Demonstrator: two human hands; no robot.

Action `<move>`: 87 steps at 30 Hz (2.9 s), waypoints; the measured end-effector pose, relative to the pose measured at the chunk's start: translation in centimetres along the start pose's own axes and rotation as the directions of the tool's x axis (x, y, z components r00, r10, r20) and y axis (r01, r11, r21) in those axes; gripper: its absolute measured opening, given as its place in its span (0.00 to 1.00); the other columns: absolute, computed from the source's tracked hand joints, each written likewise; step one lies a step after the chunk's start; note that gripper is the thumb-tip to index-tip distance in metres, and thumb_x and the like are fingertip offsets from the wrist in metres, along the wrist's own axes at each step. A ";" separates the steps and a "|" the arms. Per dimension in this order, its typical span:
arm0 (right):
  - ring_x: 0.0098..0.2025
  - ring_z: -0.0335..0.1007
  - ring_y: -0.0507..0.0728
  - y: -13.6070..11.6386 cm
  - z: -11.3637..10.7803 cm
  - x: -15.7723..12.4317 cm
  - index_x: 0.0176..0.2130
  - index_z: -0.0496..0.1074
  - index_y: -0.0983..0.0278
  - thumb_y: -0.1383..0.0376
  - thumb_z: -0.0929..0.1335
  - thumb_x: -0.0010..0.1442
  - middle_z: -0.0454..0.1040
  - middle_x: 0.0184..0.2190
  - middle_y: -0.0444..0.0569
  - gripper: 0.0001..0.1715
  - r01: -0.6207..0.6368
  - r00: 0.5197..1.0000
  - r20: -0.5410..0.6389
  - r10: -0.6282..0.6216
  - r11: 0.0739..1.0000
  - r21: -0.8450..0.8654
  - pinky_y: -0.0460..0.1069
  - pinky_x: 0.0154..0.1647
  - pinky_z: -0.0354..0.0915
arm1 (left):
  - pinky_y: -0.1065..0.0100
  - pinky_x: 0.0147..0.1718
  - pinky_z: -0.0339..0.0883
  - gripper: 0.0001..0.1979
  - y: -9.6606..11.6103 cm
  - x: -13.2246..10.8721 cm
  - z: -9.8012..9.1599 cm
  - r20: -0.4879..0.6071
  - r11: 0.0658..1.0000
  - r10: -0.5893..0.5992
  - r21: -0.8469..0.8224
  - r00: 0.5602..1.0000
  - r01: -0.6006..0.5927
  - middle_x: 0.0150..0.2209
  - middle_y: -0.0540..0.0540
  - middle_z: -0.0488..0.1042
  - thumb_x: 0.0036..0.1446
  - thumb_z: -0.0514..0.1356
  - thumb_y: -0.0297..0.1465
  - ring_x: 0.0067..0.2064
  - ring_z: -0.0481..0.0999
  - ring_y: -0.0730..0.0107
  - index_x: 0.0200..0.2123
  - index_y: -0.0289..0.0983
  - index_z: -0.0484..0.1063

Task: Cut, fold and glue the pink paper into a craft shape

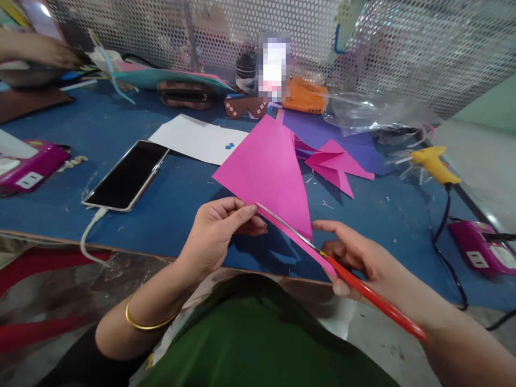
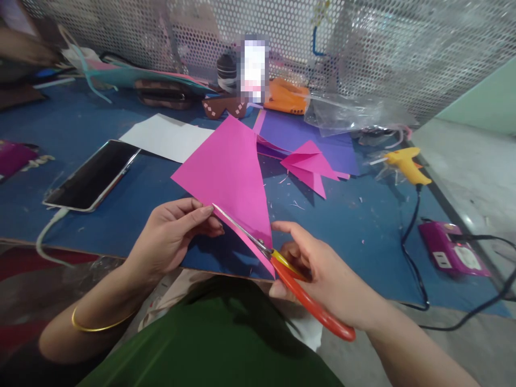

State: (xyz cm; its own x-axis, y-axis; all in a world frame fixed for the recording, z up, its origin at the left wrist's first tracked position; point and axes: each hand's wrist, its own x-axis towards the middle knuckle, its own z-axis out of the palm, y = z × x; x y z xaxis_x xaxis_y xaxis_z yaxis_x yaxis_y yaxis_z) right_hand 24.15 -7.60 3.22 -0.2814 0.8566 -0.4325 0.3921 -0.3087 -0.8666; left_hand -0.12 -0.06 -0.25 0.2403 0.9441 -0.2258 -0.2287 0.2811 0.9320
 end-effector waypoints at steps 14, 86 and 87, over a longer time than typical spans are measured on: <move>0.30 0.65 0.54 -0.3 0.1 0.4 0.68 0.48 0.53 0.60 0.73 0.58 0.69 0.31 0.40 0.47 0.040 0.998 0.053 -0.039 0.999 -0.023 0.49 0.30 0.63 | 0.70 0.31 0.75 0.07 0.0 0.0 -0.1 0.025 0.999 -0.019 0.041 1.000 0.018 0.24 0.48 0.80 0.53 0.68 0.34 0.26 0.80 0.70 0.27 0.36 0.78; 0.25 0.62 0.52 -1.4 0.3 0.9 0.68 0.54 0.53 0.56 0.72 0.58 0.62 0.23 0.36 0.45 0.069 0.998 0.008 -0.069 0.991 -0.116 0.48 0.26 0.63 | 0.71 0.32 0.75 0.06 -0.1 -0.1 -0.1 0.042 0.998 -0.005 -0.064 0.999 0.008 0.26 0.48 0.81 0.54 0.67 0.33 0.28 0.81 0.69 0.30 0.36 0.78; 0.25 0.61 0.53 -1.5 0.3 0.9 0.68 0.56 0.53 0.54 0.72 0.58 0.62 0.23 0.37 0.44 0.065 0.998 0.005 -0.065 0.990 -0.127 0.49 0.26 0.62 | 0.70 0.32 0.75 0.07 -0.1 -0.1 -0.1 0.029 0.999 -0.002 -0.054 1.000 0.004 0.26 0.47 0.81 0.54 0.67 0.34 0.28 0.81 0.69 0.30 0.36 0.78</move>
State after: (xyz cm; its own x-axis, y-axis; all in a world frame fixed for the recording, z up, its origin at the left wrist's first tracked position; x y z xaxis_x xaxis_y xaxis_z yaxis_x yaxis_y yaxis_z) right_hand 23.09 -6.53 4.07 -0.3107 0.8729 -0.3761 0.4811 -0.1969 -0.8543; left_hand -0.19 -0.16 -0.37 0.2679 0.9381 -0.2194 -0.2785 0.2934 0.9145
